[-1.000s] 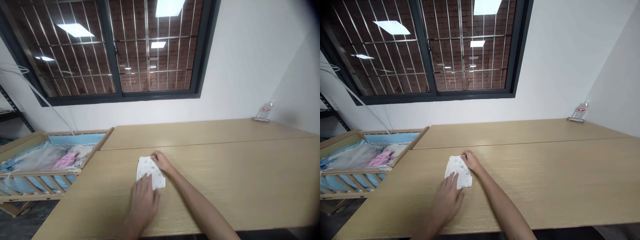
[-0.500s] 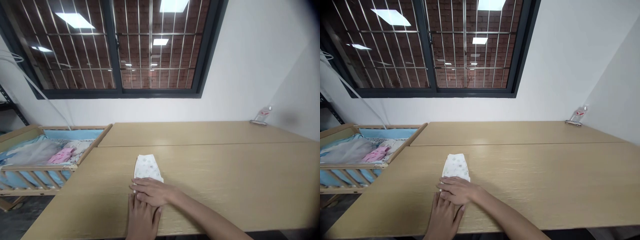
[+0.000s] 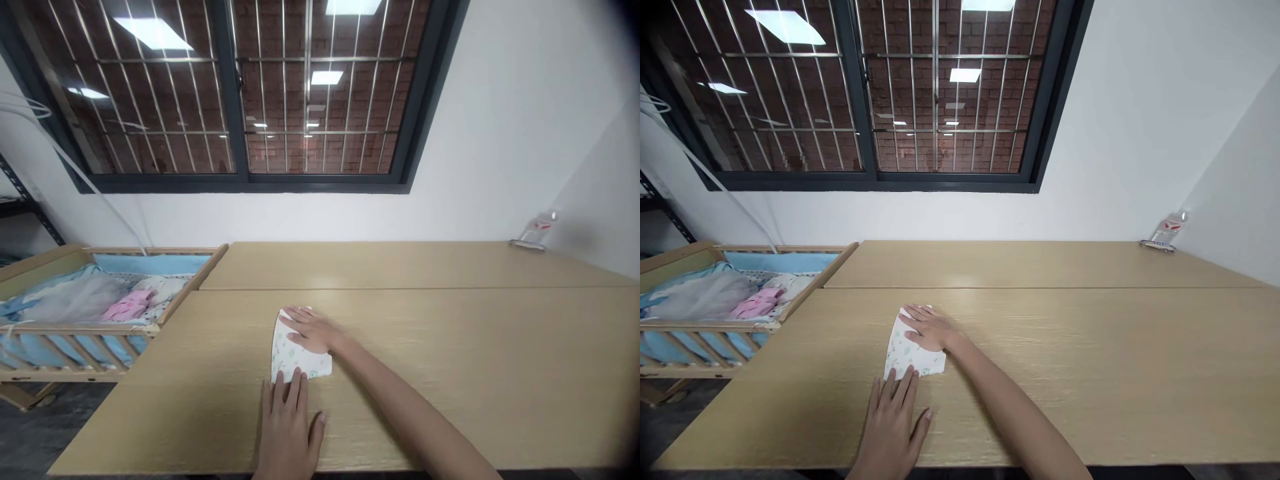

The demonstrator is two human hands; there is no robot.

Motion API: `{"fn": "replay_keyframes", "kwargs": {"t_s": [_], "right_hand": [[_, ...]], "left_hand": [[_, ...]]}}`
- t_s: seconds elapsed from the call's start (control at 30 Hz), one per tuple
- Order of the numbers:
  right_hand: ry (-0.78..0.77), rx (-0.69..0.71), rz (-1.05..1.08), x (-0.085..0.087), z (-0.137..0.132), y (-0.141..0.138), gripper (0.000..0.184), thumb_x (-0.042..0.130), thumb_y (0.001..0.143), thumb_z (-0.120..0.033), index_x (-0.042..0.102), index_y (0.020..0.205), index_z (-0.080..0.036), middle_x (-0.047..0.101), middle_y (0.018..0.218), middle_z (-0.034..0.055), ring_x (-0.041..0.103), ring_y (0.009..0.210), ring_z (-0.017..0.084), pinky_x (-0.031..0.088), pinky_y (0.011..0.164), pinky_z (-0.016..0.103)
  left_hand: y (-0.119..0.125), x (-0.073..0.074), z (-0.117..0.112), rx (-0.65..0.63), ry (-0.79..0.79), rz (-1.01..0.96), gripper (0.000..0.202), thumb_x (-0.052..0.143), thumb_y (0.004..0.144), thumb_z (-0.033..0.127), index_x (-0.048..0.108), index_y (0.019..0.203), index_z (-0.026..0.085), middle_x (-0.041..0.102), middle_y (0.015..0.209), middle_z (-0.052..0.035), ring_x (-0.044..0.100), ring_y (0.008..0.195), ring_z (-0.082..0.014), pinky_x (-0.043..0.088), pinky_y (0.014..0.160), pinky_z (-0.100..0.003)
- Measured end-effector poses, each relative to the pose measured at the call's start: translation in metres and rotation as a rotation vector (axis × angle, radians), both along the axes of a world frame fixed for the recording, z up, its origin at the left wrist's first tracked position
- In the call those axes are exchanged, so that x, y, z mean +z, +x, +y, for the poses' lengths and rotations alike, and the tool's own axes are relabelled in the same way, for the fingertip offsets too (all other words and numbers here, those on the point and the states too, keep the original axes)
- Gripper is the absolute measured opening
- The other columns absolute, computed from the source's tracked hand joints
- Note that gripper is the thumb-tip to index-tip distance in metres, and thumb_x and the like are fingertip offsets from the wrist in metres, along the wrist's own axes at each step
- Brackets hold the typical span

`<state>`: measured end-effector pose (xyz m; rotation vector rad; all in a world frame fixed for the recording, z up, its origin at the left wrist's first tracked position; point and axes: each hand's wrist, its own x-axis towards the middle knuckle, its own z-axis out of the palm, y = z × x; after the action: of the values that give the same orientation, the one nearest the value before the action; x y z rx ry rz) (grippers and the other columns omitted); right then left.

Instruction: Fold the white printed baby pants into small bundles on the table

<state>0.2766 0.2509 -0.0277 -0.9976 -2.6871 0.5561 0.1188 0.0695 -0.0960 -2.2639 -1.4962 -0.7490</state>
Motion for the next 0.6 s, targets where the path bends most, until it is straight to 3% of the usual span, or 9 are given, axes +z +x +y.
{"fn": "replay_keyframes", "kwargs": {"t_s": [0.2, 0.37, 0.43, 0.5, 0.6], "right_hand": [[0.070, -0.077, -0.009, -0.004, 0.009, 0.002, 0.058, 0.030, 0.106, -0.051, 0.028, 0.159, -0.029, 0.020, 0.168, 0.0026, 0.012, 0.156, 0.022, 0.005, 0.127, 0.046], [0.178, -0.178, 0.121, -0.013, 0.002, 0.008, 0.058, 0.035, 0.105, -0.039, 0.032, 0.157, -0.016, 0.025, 0.166, 0.0124, 0.016, 0.155, 0.024, 0.012, 0.126, 0.047], [0.235, -0.225, 0.228, -0.013, -0.003, 0.012, 0.050, 0.042, 0.102, -0.032, 0.046, 0.149, -0.016, 0.036, 0.161, 0.0147, 0.026, 0.151, 0.027, 0.020, 0.123, 0.049], [0.232, -0.260, 0.355, -0.009, -0.008, 0.016, 0.038, 0.050, 0.097, -0.027, 0.062, 0.131, -0.017, 0.055, 0.144, 0.0161, 0.046, 0.137, 0.029, 0.033, 0.115, 0.049], [-0.019, -0.230, 0.467, 0.002, -0.016, 0.022, 0.026, 0.058, 0.094, -0.032, 0.070, 0.111, -0.017, 0.072, 0.108, 0.0115, 0.066, 0.101, 0.024, 0.051, 0.092, 0.040]], "left_hand": [[0.011, 0.005, 0.001, 0.026, 0.002, -0.103, 0.045, 0.050, 0.095, 0.038, 0.062, 0.134, 0.019, 0.064, 0.138, -0.0073, 0.053, 0.129, -0.0357, 0.038, 0.111, -0.055], [-0.011, 0.010, 0.018, -0.074, -0.002, -0.113, 0.035, 0.041, 0.096, 0.013, 0.067, 0.119, 0.020, 0.072, 0.121, -0.0066, 0.064, 0.114, -0.0249, 0.048, 0.105, -0.046], [-0.027, 0.013, 0.028, -0.136, -0.021, -0.123, 0.034, 0.039, 0.096, 0.011, 0.068, 0.113, 0.019, 0.072, 0.115, -0.0076, 0.066, 0.108, -0.0210, 0.052, 0.099, -0.040], [-0.043, 0.016, 0.038, -0.168, -0.023, -0.113, 0.029, 0.042, 0.098, 0.014, 0.068, 0.109, 0.019, 0.072, 0.114, -0.0087, 0.067, 0.106, -0.0212, 0.054, 0.094, -0.039], [-0.059, 0.018, 0.052, -0.211, -0.017, -0.060, 0.027, 0.042, 0.099, 0.015, 0.067, 0.103, 0.020, 0.071, 0.115, -0.0086, 0.065, 0.108, -0.0233, 0.051, 0.098, -0.044]]}}
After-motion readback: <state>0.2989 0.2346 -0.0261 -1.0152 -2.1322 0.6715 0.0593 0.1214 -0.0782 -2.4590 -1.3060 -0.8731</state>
